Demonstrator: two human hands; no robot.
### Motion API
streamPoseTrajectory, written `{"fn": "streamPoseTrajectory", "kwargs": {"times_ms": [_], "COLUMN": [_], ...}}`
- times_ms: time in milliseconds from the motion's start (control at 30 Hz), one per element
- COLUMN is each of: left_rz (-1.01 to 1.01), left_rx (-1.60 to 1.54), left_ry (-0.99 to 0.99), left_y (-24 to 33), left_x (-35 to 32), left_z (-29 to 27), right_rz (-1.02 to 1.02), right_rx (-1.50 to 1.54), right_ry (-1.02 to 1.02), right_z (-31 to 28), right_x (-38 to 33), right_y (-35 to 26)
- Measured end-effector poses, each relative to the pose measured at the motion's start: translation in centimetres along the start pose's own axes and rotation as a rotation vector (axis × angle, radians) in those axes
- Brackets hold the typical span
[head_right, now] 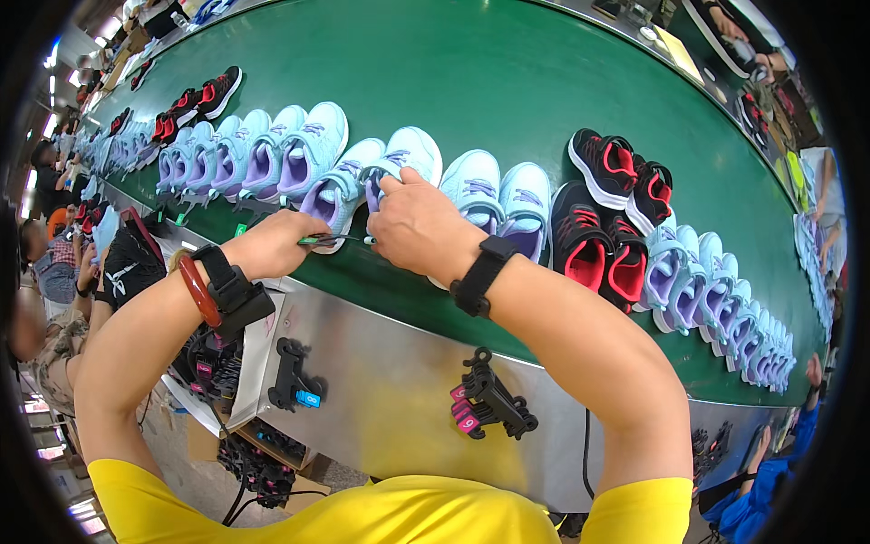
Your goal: The person attaches plastic tags to pairs of shoes on a moving conveyor belt. They pick up tags, align them with the shoes, and secure them in place while the belt continuously moves new pairs into position.
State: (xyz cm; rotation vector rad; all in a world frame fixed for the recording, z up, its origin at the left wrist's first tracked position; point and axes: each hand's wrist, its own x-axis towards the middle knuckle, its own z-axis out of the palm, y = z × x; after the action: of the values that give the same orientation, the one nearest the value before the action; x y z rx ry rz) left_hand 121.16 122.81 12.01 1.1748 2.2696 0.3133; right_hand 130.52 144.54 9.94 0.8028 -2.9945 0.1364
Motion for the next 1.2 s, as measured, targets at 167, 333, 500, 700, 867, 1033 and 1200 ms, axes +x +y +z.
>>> {"fn": "streamPoseTrajectory", "kwargs": {"times_ms": [167,333,500,700,867,1033,1200], "left_rz": [-0.083,0.262,-0.001,0.371,0.398,0.390,0.447], "left_rx": [-0.039,-0.064,0.258,0.250,-0.144,-0.346,-0.477], "left_ry": [0.018,0.096,-0.408,0.128,0.091,-0.122,-0.211], "left_y": [1.7,-1.7,4.5,9.3,11.0,21.2,29.4], "left_x": [-0.5,-1.3,-0.8,3.2,3.5,5.3,3.6], "left_z": [-0.7,0.2,-2.1,-3.1,1.2,4.3,8.0], "right_rz": [0.033,0.178,0.081,0.841,1.464,1.922,1.596], "right_rx": [-0.107,0.130,0.241,0.299,0.318,0.199,0.053], "right_ry": [-0.082,0.119,0.464,0.355,0.346,-0.009,-0.305], "right_z": [1.3,1.5,-1.9,-11.6,-16.5,-14.5,-7.5], "right_x": [1.0,0.4,-5.6,-29.5,-47.8,-65.3,-68.6], "right_y": [-1.2,-0.4,-0.3,-1.0,-4.5,-11.7,-11.9]}}
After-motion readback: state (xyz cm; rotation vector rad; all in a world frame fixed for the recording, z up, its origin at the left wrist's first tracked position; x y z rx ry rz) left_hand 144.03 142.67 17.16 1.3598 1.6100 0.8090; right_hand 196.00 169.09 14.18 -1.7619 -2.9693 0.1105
